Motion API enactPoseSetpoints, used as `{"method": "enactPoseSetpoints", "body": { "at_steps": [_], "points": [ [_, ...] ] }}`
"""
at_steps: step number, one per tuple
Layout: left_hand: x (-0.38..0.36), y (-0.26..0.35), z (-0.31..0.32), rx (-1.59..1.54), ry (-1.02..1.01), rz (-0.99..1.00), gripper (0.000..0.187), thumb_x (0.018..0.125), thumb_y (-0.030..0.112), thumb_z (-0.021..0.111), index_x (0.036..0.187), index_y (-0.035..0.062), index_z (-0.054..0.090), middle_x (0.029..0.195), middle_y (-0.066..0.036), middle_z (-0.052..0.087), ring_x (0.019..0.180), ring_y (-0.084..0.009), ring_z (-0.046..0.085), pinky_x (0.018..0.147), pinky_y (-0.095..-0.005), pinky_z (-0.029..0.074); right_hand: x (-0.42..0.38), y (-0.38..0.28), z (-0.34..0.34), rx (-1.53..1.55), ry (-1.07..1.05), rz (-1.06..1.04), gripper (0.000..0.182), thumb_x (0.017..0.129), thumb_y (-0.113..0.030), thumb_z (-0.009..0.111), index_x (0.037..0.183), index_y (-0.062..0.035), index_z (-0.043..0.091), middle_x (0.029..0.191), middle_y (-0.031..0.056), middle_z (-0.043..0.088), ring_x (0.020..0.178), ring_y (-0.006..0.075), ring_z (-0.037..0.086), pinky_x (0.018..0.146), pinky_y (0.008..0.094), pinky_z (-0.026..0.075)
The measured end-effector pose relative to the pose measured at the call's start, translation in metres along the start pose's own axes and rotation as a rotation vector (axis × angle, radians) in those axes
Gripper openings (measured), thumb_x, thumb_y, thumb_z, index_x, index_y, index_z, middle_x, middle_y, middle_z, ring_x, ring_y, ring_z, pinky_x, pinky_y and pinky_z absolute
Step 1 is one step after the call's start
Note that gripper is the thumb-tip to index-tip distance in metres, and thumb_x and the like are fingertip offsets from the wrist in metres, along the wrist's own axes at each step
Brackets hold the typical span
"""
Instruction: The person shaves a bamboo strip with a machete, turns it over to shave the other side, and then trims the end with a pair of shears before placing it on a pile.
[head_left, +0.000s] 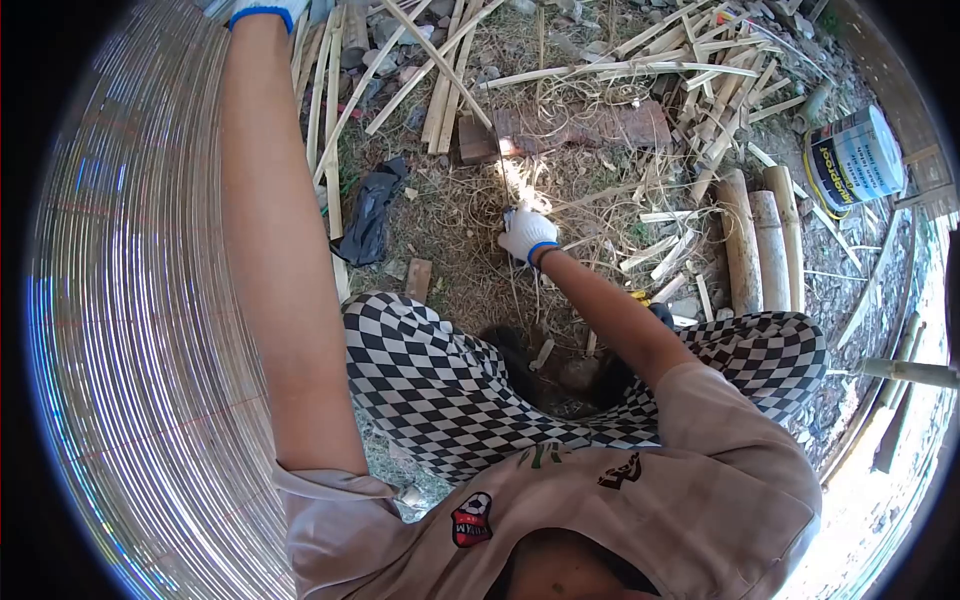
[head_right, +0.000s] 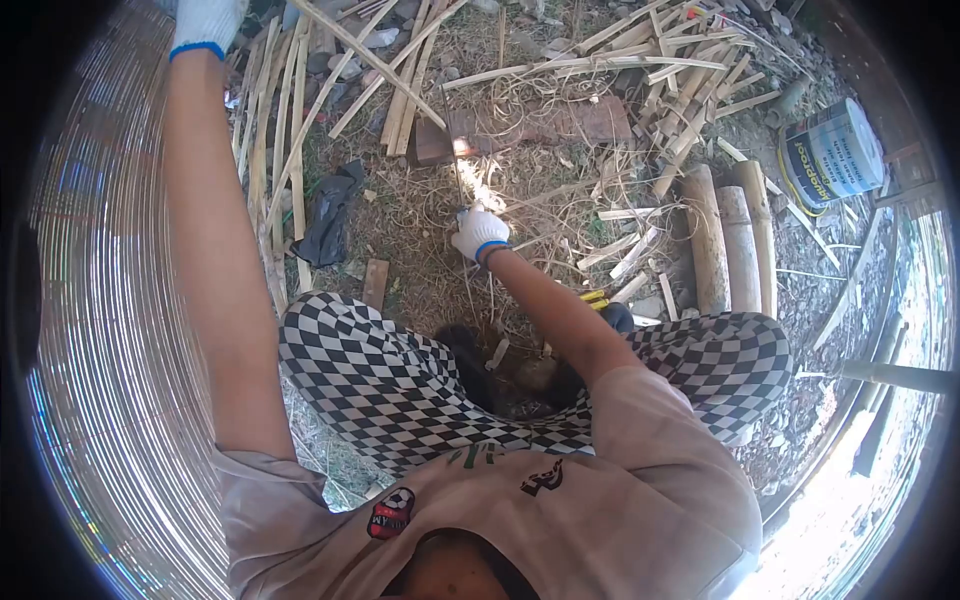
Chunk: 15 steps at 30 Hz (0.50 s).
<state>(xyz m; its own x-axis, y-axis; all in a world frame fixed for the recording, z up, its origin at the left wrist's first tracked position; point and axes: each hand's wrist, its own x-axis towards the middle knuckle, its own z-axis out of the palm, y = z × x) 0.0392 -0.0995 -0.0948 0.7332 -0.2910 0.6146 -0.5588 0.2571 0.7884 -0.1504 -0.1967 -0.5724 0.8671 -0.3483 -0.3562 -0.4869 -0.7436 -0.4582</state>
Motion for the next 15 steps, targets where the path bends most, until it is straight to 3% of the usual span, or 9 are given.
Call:
{"method": "enactPoseSetpoints", "body": {
  "at_steps": [1, 4, 5, 6, 8, 9, 12, 13, 15],
  "points": [
    [-0.008, 0.002, -0.003, -0.008, 0.034, 0.006, 0.028, 0.101, 0.037, 0.067, 0.1, 0.0107, 0.056, 0.066, -0.001, 0.057, 0.059, -0.0151, 0.06, 0.066, -0.0395, 0.061, -0.004, -0.002, 0.008, 0.065, 0.108, 0.022, 0.048, 0.083, -0.033, 0.066, 0.113, 0.0031, 0.061, 0.102, 0.0245, 0.073, 0.096, 0.0387, 0.073, 0.084, 0.048, 0.058],
    [-0.035, 0.013, -0.008, -0.038, 0.101, 0.033, 0.027, 0.102, 0.034, 0.062, 0.095, 0.0089, 0.052, 0.069, -0.002, 0.052, 0.059, -0.016, 0.054, 0.07, -0.0409, 0.061, 0.001, 0.007, 0.001, 0.554, 0.035, 0.218, 0.045, 0.082, -0.032, 0.066, 0.111, 0.0022, 0.063, 0.095, 0.0238, 0.074, 0.091, 0.0382, 0.074, 0.081, 0.0456, 0.059],
    [-0.045, 0.018, -0.011, -0.047, 0.123, 0.047, 0.027, 0.102, 0.032, 0.059, 0.091, 0.0083, 0.051, 0.07, -0.003, 0.05, 0.06, -0.0164, 0.051, 0.072, -0.0418, 0.061, -0.01, 0.011, -0.019, 0.797, -0.001, 0.23, 0.036, 0.081, -0.024, 0.067, 0.104, 0.0024, 0.059, 0.075, 0.0138, 0.07, 0.061, 0.0253, 0.071, 0.058, 0.0374, 0.058],
    [-0.054, 0.021, -0.015, -0.056, 0.147, 0.056, 0.028, 0.103, 0.03, 0.057, 0.088, 0.0077, 0.049, 0.072, -0.003, 0.048, 0.06, -0.0168, 0.048, 0.073, -0.0427, 0.06, 0.019, 0.034, 0.006, 0.711, 0.091, 0.188, 0.037, 0.081, -0.029, 0.07, 0.099, 0.0021, 0.06, 0.07, 0.0127, 0.068, 0.054, 0.0233, 0.067, 0.055, 0.0382, 0.057],
    [-0.064, 0.019, -0.023, -0.078, 0.193, 0.071, 0.032, 0.104, 0.027, 0.052, 0.08, 0.0065, 0.046, 0.074, -0.004, 0.043, 0.061, -0.0175, 0.041, 0.076, -0.0444, 0.06, 0.005, 0.038, -0.026, 0.736, 0.094, 0.168, 0.041, 0.082, -0.033, 0.072, 0.098, 0.0026, 0.06, 0.07, 0.0116, 0.067, 0.053, 0.0225, 0.066, 0.054, 0.0381, 0.055],
    [-0.061, 0.012, -0.038, -0.206, 0.177, 0.062, 0.034, 0.105, 0.025, 0.051, 0.076, 0.0103, 0.042, 0.072, -0.002, 0.04, 0.062, -0.0164, 0.041, 0.088, -0.0502, 0.06, -0.019, 0.029, -0.061, 0.748, 0.024, 0.185, 0.053, 0.083, -0.045, 0.068, 0.104, 0.003, 0.063, 0.086, 0.0241, 0.072, 0.079, 0.036, 0.074, 0.075, 0.0432, 0.058],
    [-0.07, 0.025, -0.023, -0.158, 0.322, 0.063, 0.034, 0.104, 0.023, 0.051, 0.074, 0.011, 0.04, 0.07, -0.001, 0.038, 0.061, -0.0165, 0.041, 0.083, -0.0499, 0.059, -0.036, 0.021, -0.087, 0.595, 0.239, 0.084, 0.054, 0.082, -0.045, 0.069, 0.107, 0.0028, 0.062, 0.087, 0.0267, 0.071, 0.087, 0.0397, 0.072, 0.08, 0.0456, 0.056],
    [-0.06, 0.016, -0.036, -0.247, 0.232, 0.11, 0.033, 0.103, 0.02, 0.051, 0.074, 0.0105, 0.04, 0.07, -0.001, 0.038, 0.061, -0.0166, 0.041, 0.078, -0.0491, 0.059, -0.042, 0.015, -0.094, 0.502, 0.358, 0.015, 0.05, 0.081, -0.04, 0.069, 0.107, 0.0019, 0.062, 0.088, 0.0285, 0.07, 0.091, 0.0438, 0.07, 0.083, 0.0476, 0.054],
    [-0.062, 0.014, -0.034, -0.23, 0.276, 0.138, 0.032, 0.103, 0.02, 0.052, 0.075, 0.0098, 0.039, 0.069, -0.002, 0.038, 0.061, -0.016, 0.04, 0.076, -0.0478, 0.058, -0.028, 0.014, -0.091, 0.583, 0.301, -0.017, 0.045, 0.081, -0.034, 0.069, 0.106, 0.0026, 0.062, 0.086, 0.0255, 0.071, 0.087, 0.0406, 0.071, 0.078, 0.0457, 0.055]
  ]
}}
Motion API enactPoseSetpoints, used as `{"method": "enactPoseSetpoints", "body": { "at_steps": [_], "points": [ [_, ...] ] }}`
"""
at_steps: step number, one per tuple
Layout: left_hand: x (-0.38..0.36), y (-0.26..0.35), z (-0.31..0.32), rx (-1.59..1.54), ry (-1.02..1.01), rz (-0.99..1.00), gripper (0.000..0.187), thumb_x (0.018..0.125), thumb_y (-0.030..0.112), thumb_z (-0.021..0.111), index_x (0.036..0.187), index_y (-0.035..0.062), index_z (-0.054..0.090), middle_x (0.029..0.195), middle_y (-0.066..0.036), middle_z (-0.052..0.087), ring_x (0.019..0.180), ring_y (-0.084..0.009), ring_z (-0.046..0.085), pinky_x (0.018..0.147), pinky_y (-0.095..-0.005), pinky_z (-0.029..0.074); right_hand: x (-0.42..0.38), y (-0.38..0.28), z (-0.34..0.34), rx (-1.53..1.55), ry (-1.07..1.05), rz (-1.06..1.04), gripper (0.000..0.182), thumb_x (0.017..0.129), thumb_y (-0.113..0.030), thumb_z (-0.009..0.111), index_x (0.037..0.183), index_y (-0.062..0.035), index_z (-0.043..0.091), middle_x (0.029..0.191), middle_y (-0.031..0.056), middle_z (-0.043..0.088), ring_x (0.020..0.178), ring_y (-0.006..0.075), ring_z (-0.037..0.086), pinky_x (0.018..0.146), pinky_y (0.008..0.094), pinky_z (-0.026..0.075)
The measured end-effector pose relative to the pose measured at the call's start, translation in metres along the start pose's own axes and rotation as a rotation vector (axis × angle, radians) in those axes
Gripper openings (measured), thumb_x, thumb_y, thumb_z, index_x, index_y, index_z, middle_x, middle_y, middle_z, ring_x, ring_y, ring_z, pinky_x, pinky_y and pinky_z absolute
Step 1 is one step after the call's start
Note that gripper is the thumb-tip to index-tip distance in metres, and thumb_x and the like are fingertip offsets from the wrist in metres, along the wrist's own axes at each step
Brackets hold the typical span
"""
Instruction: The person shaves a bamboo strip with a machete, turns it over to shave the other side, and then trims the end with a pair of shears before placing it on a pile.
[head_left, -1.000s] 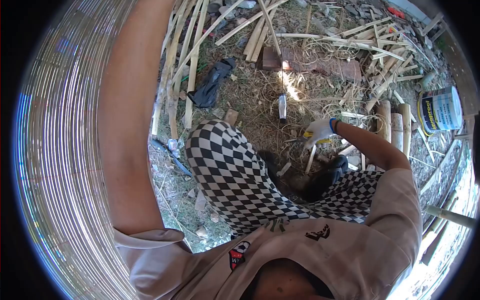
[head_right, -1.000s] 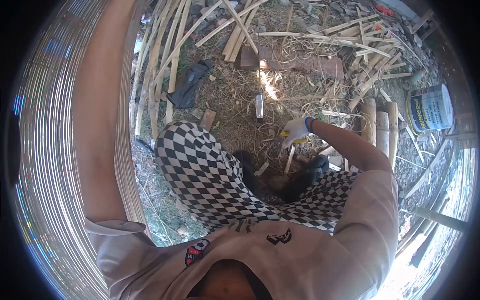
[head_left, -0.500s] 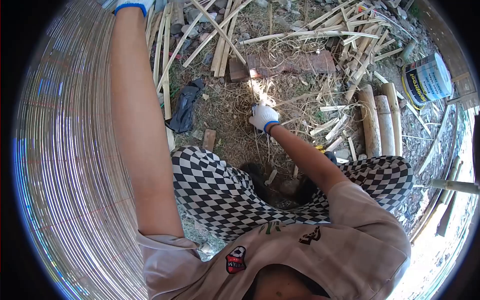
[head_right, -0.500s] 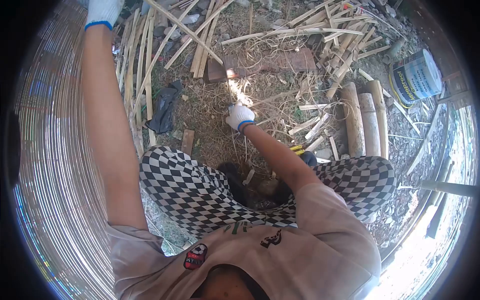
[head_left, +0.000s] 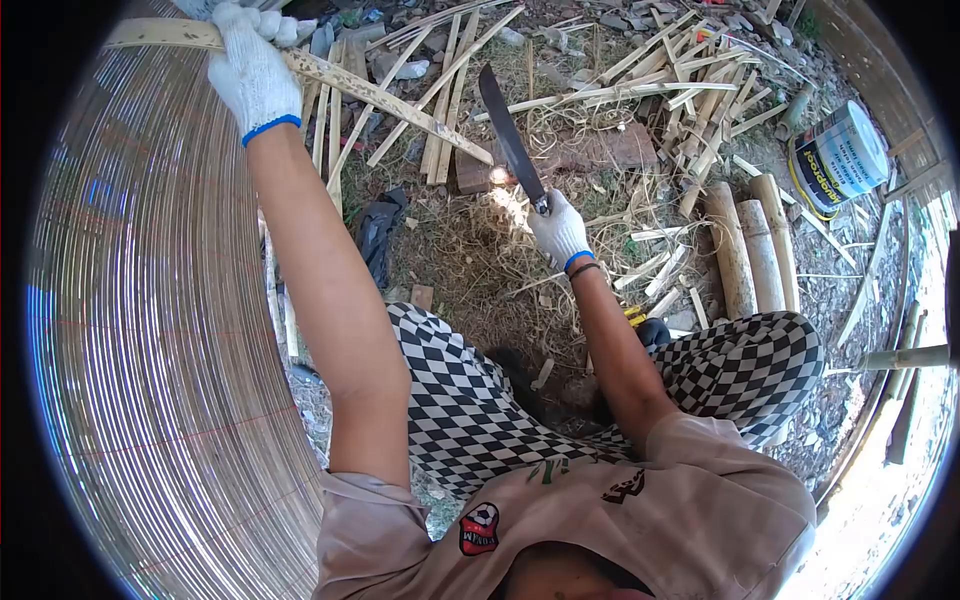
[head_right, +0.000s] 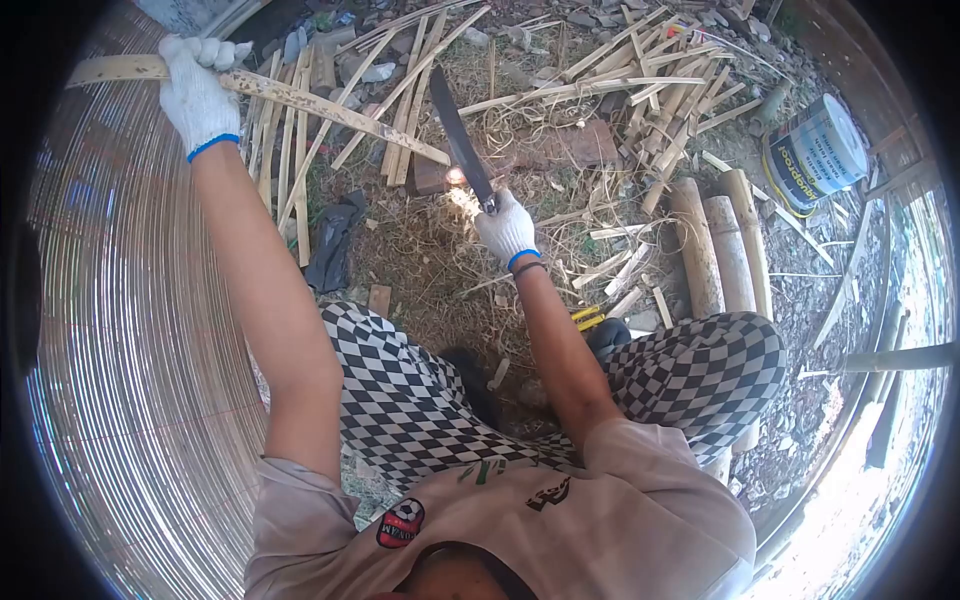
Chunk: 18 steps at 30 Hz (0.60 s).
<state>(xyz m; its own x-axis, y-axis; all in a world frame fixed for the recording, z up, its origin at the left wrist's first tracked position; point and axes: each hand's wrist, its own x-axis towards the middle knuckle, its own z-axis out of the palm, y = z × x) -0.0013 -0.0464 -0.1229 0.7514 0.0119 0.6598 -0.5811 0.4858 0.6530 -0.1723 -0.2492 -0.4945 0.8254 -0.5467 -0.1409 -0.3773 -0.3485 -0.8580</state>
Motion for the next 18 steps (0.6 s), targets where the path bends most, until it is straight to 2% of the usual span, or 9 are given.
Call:
{"method": "enactPoseSetpoints", "body": {
  "at_steps": [1, 2, 5, 7, 9, 12, 14, 15, 18],
  "points": [
    [-0.003, 0.0, 0.002, 0.007, 0.019, 0.013, 0.032, 0.102, 0.019, 0.052, 0.075, 0.0095, 0.039, 0.069, -0.003, 0.038, 0.061, -0.0157, 0.04, 0.074, -0.0471, 0.057, 0.005, 0.004, 0.003, 0.041, -0.03, 0.003, 0.043, 0.081, -0.032, 0.069, 0.106, 0.0029, 0.062, 0.085, 0.0241, 0.071, 0.085, 0.039, 0.072, 0.076, 0.0447, 0.055],
    [0.002, 0.0, -0.005, -0.03, 0.017, 0.001, 0.027, 0.101, 0.021, 0.056, 0.081, 0.0057, 0.046, 0.071, -0.006, 0.045, 0.063, -0.0178, 0.048, 0.078, -0.049, 0.06, 0.01, 0.01, 0.002, 0.317, -0.261, 0.052, 0.038, 0.079, -0.025, 0.069, 0.103, 0.0047, 0.064, 0.086, 0.0196, 0.072, 0.08, 0.0308, 0.071, 0.071, 0.0409, 0.056],
    [-0.006, 0.018, -0.007, 0.145, 0.061, 0.149, 0.025, 0.1, 0.023, 0.061, 0.092, 0.0004, 0.054, 0.08, -0.01, 0.054, 0.07, -0.0228, 0.057, 0.084, -0.0522, 0.061, -0.017, -0.027, -0.018, 0.489, -0.42, 0.127, 0.035, 0.078, -0.022, 0.069, 0.098, 0.0064, 0.065, 0.085, 0.0158, 0.071, 0.078, 0.0232, 0.069, 0.068, 0.0377, 0.056],
    [-0.002, 0.036, -0.018, 0.098, 0.068, 0.159, 0.031, 0.1, 0.026, 0.063, 0.1, -0.0036, 0.056, 0.092, -0.014, 0.058, 0.081, -0.0273, 0.063, 0.093, -0.0566, 0.061, -0.019, -0.031, -0.012, 0.284, -0.215, 0.041, 0.032, 0.077, -0.019, 0.068, 0.097, 0.0062, 0.066, 0.085, 0.0209, 0.072, 0.079, 0.0332, 0.071, 0.072, 0.0413, 0.056],
    [-0.005, 0.051, -0.021, 0.076, 0.137, 0.186, 0.031, 0.101, 0.028, 0.062, 0.095, -0.0016, 0.054, 0.083, -0.01, 0.052, 0.073, -0.0208, 0.055, 0.077, -0.0457, 0.06, -0.022, -0.03, -0.003, -0.132, 0.0, -0.187, 0.032, 0.076, -0.016, 0.068, 0.099, 0.0055, 0.066, 0.084, 0.0233, 0.071, 0.08, 0.0388, 0.071, 0.074, 0.0433, 0.056],
    [0.001, 0.06, -0.047, -0.079, 0.111, 0.03, 0.033, 0.103, 0.029, 0.056, 0.086, 0.001, 0.049, 0.071, -0.004, 0.04, 0.058, -0.0139, 0.038, 0.053, -0.0327, 0.04, -0.018, -0.04, 0.008, 0.048, -0.019, -0.19, 0.038, 0.079, -0.018, 0.066, 0.111, 0.0021, 0.064, 0.087, 0.0268, 0.07, 0.083, 0.043, 0.07, 0.076, 0.0466, 0.055],
    [-0.009, 0.066, -0.033, 0.038, 0.263, 0.093, 0.035, 0.103, 0.029, 0.052, 0.08, 0.0036, 0.045, 0.067, -0.002, 0.032, 0.055, -0.0121, 0.027, 0.05, -0.0323, 0.025, -0.032, -0.086, -0.006, 0.019, -0.087, -0.155, 0.041, 0.083, -0.02, 0.064, 0.119, -0.0011, 0.061, 0.086, 0.0262, 0.069, 0.083, 0.0431, 0.07, 0.076, 0.0477, 0.054],
    [-0.01, 0.067, -0.028, 0.093, 0.339, 0.126, 0.036, 0.104, 0.029, 0.05, 0.077, 0.0049, 0.043, 0.065, -0.001, 0.028, 0.053, -0.0112, 0.021, 0.049, -0.0321, 0.018, -0.043, -0.108, -0.01, 0.005, -0.026, -0.251, 0.04, 0.085, -0.024, 0.068, 0.117, -0.0002, 0.062, 0.077, 0.0187, 0.067, 0.074, 0.0352, 0.071, 0.069, 0.0438, 0.056],
    [-0.006, 0.064, -0.033, 0.146, 0.413, 0.17, 0.039, 0.105, 0.028, 0.046, 0.072, 0.0075, 0.04, 0.061, 0.0, 0.026, 0.049, -0.0108, 0.018, 0.045, -0.0314, 0.016, -0.038, -0.126, 0.014, -0.056, 0.078, -0.484, 0.039, 0.088, -0.026, 0.069, 0.118, -0.0034, 0.06, 0.076, 0.0205, 0.066, 0.074, 0.0394, 0.069, 0.069, 0.0451, 0.056]
  ]
}}
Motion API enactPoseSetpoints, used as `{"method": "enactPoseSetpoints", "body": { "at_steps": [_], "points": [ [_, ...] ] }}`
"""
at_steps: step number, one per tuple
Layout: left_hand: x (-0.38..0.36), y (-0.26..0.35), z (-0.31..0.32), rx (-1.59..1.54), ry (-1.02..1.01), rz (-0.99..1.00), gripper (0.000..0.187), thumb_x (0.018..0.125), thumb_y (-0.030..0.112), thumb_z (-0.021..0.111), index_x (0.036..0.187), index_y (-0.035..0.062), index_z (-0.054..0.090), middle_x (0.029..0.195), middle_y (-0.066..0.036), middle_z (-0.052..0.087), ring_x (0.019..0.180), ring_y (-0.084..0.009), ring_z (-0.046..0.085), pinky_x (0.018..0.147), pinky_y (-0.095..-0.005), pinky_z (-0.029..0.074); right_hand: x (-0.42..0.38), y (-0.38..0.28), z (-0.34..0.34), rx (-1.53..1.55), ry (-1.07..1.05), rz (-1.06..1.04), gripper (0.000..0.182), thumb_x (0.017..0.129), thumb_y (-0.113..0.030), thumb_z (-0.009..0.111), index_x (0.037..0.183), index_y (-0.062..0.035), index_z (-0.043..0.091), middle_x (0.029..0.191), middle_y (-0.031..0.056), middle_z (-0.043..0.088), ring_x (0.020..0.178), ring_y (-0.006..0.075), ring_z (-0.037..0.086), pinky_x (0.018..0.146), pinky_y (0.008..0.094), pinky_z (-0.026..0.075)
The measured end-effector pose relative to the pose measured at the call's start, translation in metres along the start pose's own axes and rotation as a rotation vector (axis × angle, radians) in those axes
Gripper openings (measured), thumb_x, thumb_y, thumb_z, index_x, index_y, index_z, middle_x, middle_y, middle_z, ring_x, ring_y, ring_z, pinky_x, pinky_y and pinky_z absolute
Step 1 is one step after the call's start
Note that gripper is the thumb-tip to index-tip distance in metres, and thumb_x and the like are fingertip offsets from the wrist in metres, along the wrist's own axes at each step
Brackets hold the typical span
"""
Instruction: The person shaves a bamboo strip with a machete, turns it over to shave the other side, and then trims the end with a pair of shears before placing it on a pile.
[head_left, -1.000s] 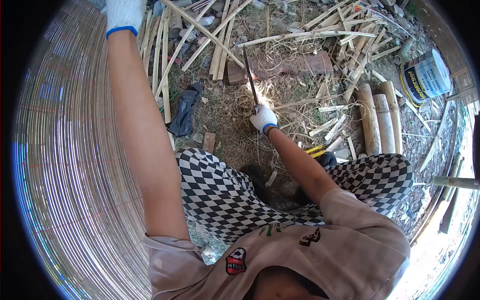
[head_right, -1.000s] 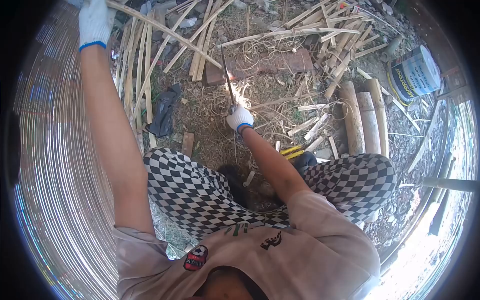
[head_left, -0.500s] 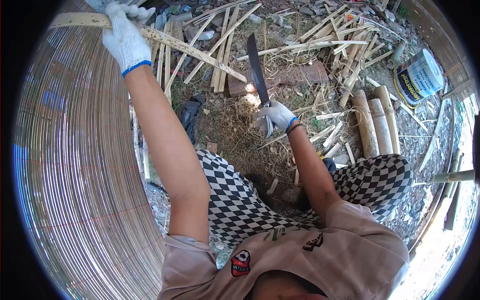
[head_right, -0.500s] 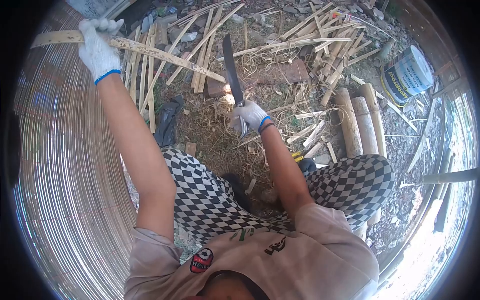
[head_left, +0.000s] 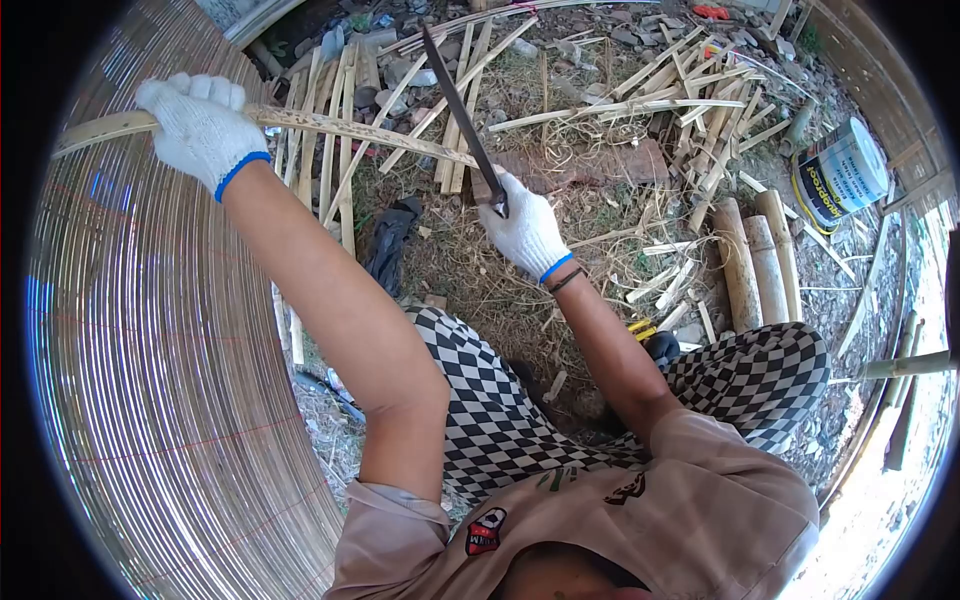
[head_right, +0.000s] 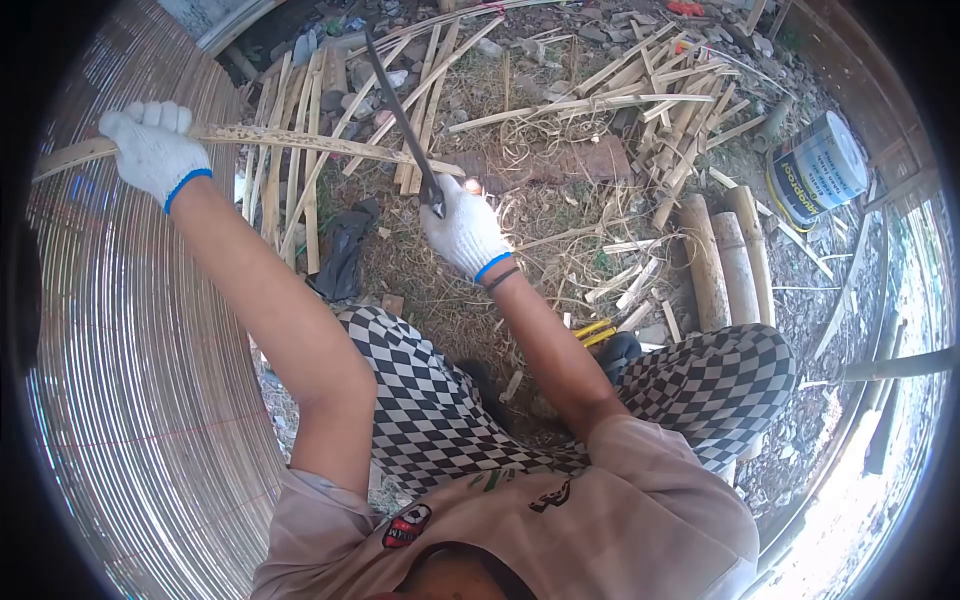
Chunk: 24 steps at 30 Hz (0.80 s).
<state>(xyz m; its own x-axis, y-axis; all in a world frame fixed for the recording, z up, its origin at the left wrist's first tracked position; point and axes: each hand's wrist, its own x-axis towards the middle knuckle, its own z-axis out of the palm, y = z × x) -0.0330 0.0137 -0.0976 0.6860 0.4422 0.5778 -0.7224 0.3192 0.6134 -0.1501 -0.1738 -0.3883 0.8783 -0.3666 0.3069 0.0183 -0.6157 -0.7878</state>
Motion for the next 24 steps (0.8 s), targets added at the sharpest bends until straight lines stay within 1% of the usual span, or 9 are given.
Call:
{"method": "enactPoseSetpoints", "body": {
  "at_steps": [2, 6, 7, 12, 15, 17, 20, 21, 24],
  "points": [
    [-0.006, 0.004, 0.007, 0.004, 0.026, 0.01, 0.041, 0.105, 0.029, 0.047, 0.069, 0.0093, 0.038, 0.061, 0.0, 0.026, 0.049, -0.0105, 0.018, 0.044, -0.0318, 0.016, 0.004, -0.039, -0.01, -0.068, -0.051, -0.016, 0.036, 0.091, -0.029, 0.069, 0.118, -0.0059, 0.059, 0.073, 0.0204, 0.066, 0.074, 0.0415, 0.069, 0.068, 0.0472, 0.055],
    [-0.006, 0.003, 0.01, 0.0, 0.031, 0.016, 0.044, 0.105, 0.03, 0.046, 0.067, 0.011, 0.035, 0.059, 0.001, 0.027, 0.047, -0.0105, 0.019, 0.044, -0.0324, 0.015, 0.019, -0.03, 0.014, -0.094, -0.176, 0.045, 0.034, 0.091, -0.03, 0.068, 0.112, -0.0042, 0.058, 0.072, 0.0213, 0.067, 0.072, 0.0437, 0.069, 0.066, 0.0509, 0.054],
    [-0.004, 0.002, 0.008, 0.005, 0.044, 0.012, 0.044, 0.104, 0.03, 0.046, 0.066, 0.0111, 0.035, 0.058, 0.001, 0.027, 0.046, -0.0105, 0.019, 0.043, -0.0323, 0.016, 0.025, -0.024, 0.017, -0.079, -0.163, 0.06, 0.03, 0.087, -0.019, 0.064, 0.113, -0.0047, 0.058, 0.08, 0.0264, 0.07, 0.08, 0.0455, 0.07, 0.071, 0.0539, 0.056],
    [-0.007, 0.005, 0.014, 0.033, 0.124, -0.008, 0.042, 0.101, 0.027, 0.048, 0.065, 0.0121, 0.034, 0.055, 0.0, 0.028, 0.043, -0.0111, 0.02, 0.042, -0.0322, 0.017, 0.02, -0.048, 0.01, -0.107, -0.191, -0.018, 0.033, 0.085, -0.018, 0.063, 0.114, -0.0021, 0.059, 0.083, 0.0271, 0.071, 0.083, 0.0459, 0.07, 0.075, 0.0532, 0.057],
    [-0.007, 0.003, 0.012, 0.034, 0.194, -0.004, 0.042, 0.1, 0.026, 0.05, 0.064, 0.0129, 0.034, 0.054, 0.0, 0.028, 0.042, -0.0112, 0.02, 0.042, -0.0323, 0.017, 0.026, -0.021, 0.035, -0.141, -0.166, 0.106, 0.038, 0.084, -0.019, 0.063, 0.117, -0.0001, 0.059, 0.084, 0.0273, 0.071, 0.083, 0.0459, 0.07, 0.077, 0.0526, 0.057],
    [-0.007, 0.002, 0.004, 0.019, 0.186, -0.034, 0.042, 0.1, 0.026, 0.05, 0.064, 0.013, 0.035, 0.054, 0.0, 0.029, 0.042, -0.0116, 0.021, 0.043, -0.0321, 0.017, 0.046, 0.018, 0.054, -0.203, -0.198, 0.057, 0.044, 0.083, -0.018, 0.064, 0.121, 0.0037, 0.057, 0.085, 0.0282, 0.071, 0.084, 0.0465, 0.07, 0.076, 0.0529, 0.057],
    [0.003, -0.004, 0.013, -0.049, 0.117, -0.017, 0.042, 0.1, 0.026, 0.051, 0.064, 0.0127, 0.035, 0.054, 0.0, 0.029, 0.043, -0.0123, 0.021, 0.044, -0.0319, 0.017, 0.023, -0.032, 0.016, -0.052, -0.241, 0.08, 0.042, 0.084, -0.019, 0.064, 0.121, -0.0004, 0.057, 0.084, 0.0305, 0.069, 0.083, 0.0476, 0.07, 0.078, 0.054, 0.056],
    [0.0, -0.004, 0.011, -0.06, 0.096, -0.009, 0.042, 0.1, 0.026, 0.051, 0.064, 0.0125, 0.036, 0.054, 0.0, 0.029, 0.043, -0.0125, 0.021, 0.044, -0.0319, 0.017, 0.016, -0.037, 0.021, -0.036, -0.189, -0.005, 0.041, 0.084, -0.019, 0.064, 0.121, -0.0025, 0.057, 0.084, 0.0298, 0.069, 0.082, 0.0479, 0.069, 0.077, 0.054, 0.056],
    [-0.004, -0.002, 0.008, 0.04, 0.069, -0.002, 0.04, 0.102, 0.034, 0.048, 0.072, 0.0093, 0.042, 0.058, -0.002, 0.032, 0.043, -0.0125, 0.023, 0.044, -0.0329, 0.019, 0.017, -0.029, 0.036, -0.051, -0.139, 0.06, 0.038, 0.084, -0.02, 0.065, 0.117, -0.0016, 0.059, 0.084, 0.0292, 0.07, 0.082, 0.047, 0.07, 0.075, 0.0527, 0.057]
  ]
}}
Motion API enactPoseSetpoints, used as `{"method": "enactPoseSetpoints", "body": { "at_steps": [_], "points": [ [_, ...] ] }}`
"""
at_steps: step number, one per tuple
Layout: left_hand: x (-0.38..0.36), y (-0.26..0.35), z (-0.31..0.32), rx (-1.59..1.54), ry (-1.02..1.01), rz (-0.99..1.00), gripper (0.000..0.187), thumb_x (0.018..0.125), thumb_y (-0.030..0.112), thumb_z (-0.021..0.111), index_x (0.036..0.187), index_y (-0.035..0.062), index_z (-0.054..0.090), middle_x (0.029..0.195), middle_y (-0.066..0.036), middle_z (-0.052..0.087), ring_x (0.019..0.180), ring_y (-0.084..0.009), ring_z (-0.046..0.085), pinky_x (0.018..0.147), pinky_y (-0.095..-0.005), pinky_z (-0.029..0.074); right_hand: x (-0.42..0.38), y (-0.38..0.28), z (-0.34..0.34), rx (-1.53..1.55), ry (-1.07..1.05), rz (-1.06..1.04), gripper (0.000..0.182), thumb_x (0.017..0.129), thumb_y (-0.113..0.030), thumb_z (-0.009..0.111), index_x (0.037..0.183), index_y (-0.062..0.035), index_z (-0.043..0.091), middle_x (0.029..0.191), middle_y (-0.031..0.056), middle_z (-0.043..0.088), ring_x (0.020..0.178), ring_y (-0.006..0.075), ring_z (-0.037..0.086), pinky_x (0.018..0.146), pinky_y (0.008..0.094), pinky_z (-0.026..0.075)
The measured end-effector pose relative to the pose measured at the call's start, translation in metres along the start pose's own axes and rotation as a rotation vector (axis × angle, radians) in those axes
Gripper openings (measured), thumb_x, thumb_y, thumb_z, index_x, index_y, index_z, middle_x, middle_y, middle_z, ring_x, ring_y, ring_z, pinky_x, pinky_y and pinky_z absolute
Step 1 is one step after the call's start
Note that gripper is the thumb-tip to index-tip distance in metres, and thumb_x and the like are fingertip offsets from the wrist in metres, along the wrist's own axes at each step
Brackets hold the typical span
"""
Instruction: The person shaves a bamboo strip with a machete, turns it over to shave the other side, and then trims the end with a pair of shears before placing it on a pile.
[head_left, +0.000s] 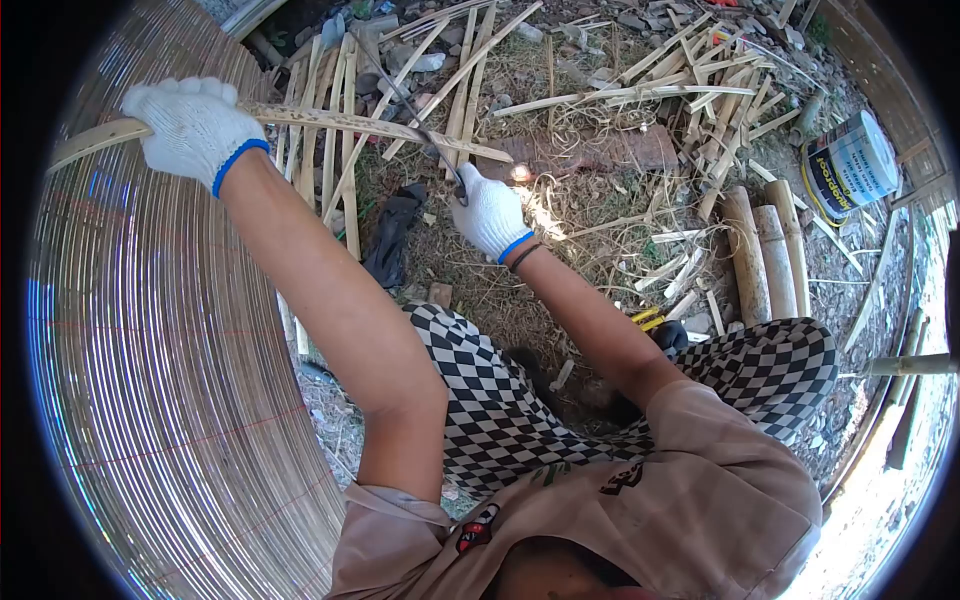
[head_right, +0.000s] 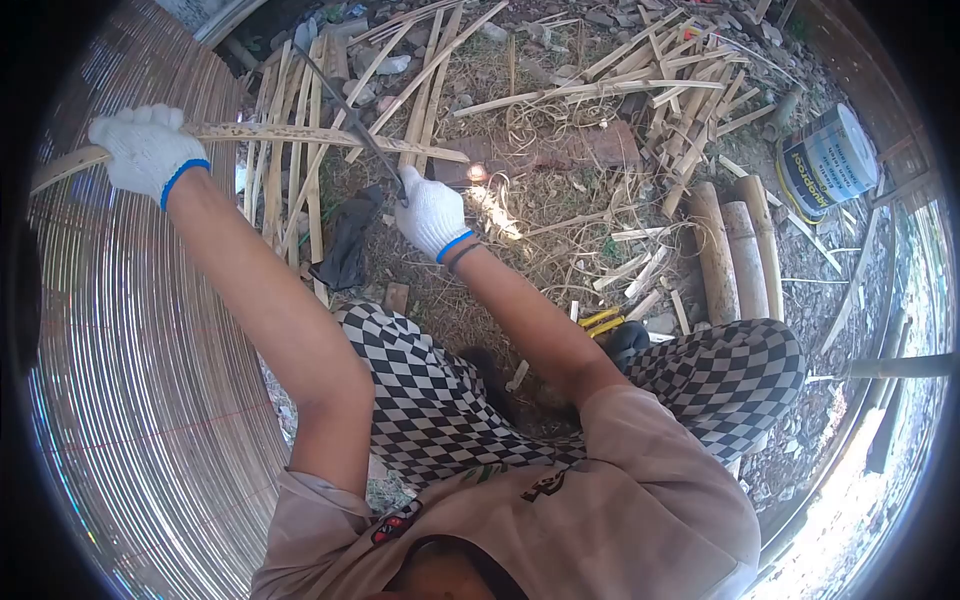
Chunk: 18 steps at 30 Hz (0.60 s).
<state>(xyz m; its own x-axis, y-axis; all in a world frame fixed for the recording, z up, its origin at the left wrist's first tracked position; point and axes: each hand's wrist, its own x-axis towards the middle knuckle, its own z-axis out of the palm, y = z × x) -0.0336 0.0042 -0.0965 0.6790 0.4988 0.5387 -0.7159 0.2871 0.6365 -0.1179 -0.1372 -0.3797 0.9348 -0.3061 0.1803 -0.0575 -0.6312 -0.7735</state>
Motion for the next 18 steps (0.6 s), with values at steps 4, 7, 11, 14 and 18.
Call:
{"method": "enactPoseSetpoints", "body": {
  "at_steps": [4, 7, 11, 14, 18],
  "points": [
    [0.006, -0.001, -0.01, 0.045, 0.137, -0.033, 0.041, 0.1, 0.029, 0.046, 0.064, 0.0138, 0.031, 0.056, 0.0, 0.026, 0.045, -0.0128, 0.019, 0.045, -0.0324, 0.015, 0.032, 0.04, 0.019, 0.013, -0.061, 0.106, 0.034, 0.083, -0.02, 0.065, 0.108, 0.0027, 0.061, 0.087, 0.0293, 0.07, 0.087, 0.0464, 0.07, 0.077, 0.052, 0.057],
    [0.013, -0.004, -0.012, 0.018, 0.027, 0.002, 0.041, 0.099, 0.029, 0.047, 0.065, 0.0133, 0.032, 0.056, 0.0, 0.025, 0.045, -0.013, 0.019, 0.046, -0.0322, 0.016, -0.019, -0.005, 0.002, -0.006, -0.074, 0.042, 0.038, 0.084, -0.022, 0.067, 0.117, -0.0058, 0.056, 0.082, 0.0279, 0.07, 0.084, 0.0455, 0.07, 0.075, 0.0541, 0.056],
    [0.014, -0.007, -0.017, 0.038, 0.042, 0.013, 0.04, 0.099, 0.029, 0.046, 0.066, 0.0121, 0.032, 0.058, 0.0, 0.024, 0.047, -0.0135, 0.019, 0.046, -0.0325, 0.017, -0.029, 0.021, 0.023, -0.022, -0.065, 0.134, 0.039, 0.084, -0.021, 0.068, 0.119, -0.0077, 0.058, 0.082, 0.0239, 0.071, 0.082, 0.0432, 0.071, 0.076, 0.0537, 0.056],
    [0.015, -0.008, -0.022, 0.017, 0.038, 0.0, 0.04, 0.099, 0.029, 0.046, 0.067, 0.0113, 0.034, 0.058, 0.0, 0.024, 0.047, -0.0136, 0.02, 0.047, -0.0324, 0.017, -0.009, 0.064, 0.029, -0.049, 0.005, 0.145, 0.032, 0.084, -0.024, 0.066, 0.11, -0.006, 0.061, 0.085, 0.0239, 0.071, 0.084, 0.0439, 0.071, 0.075, 0.0523, 0.056],
    [0.019, -0.01, -0.029, 0.039, 0.054, 0.004, 0.041, 0.101, 0.031, 0.047, 0.067, 0.012, 0.033, 0.058, 0.0, 0.024, 0.047, -0.0128, 0.019, 0.046, -0.0326, 0.017, 0.005, 0.107, 0.002, -0.257, -0.032, 0.132, 0.048, 0.09, -0.038, 0.069, 0.119, -0.0036, 0.055, 0.09, 0.0271, 0.071, 0.088, 0.0436, 0.072, 0.073, 0.0525, 0.058]
  ]
}}
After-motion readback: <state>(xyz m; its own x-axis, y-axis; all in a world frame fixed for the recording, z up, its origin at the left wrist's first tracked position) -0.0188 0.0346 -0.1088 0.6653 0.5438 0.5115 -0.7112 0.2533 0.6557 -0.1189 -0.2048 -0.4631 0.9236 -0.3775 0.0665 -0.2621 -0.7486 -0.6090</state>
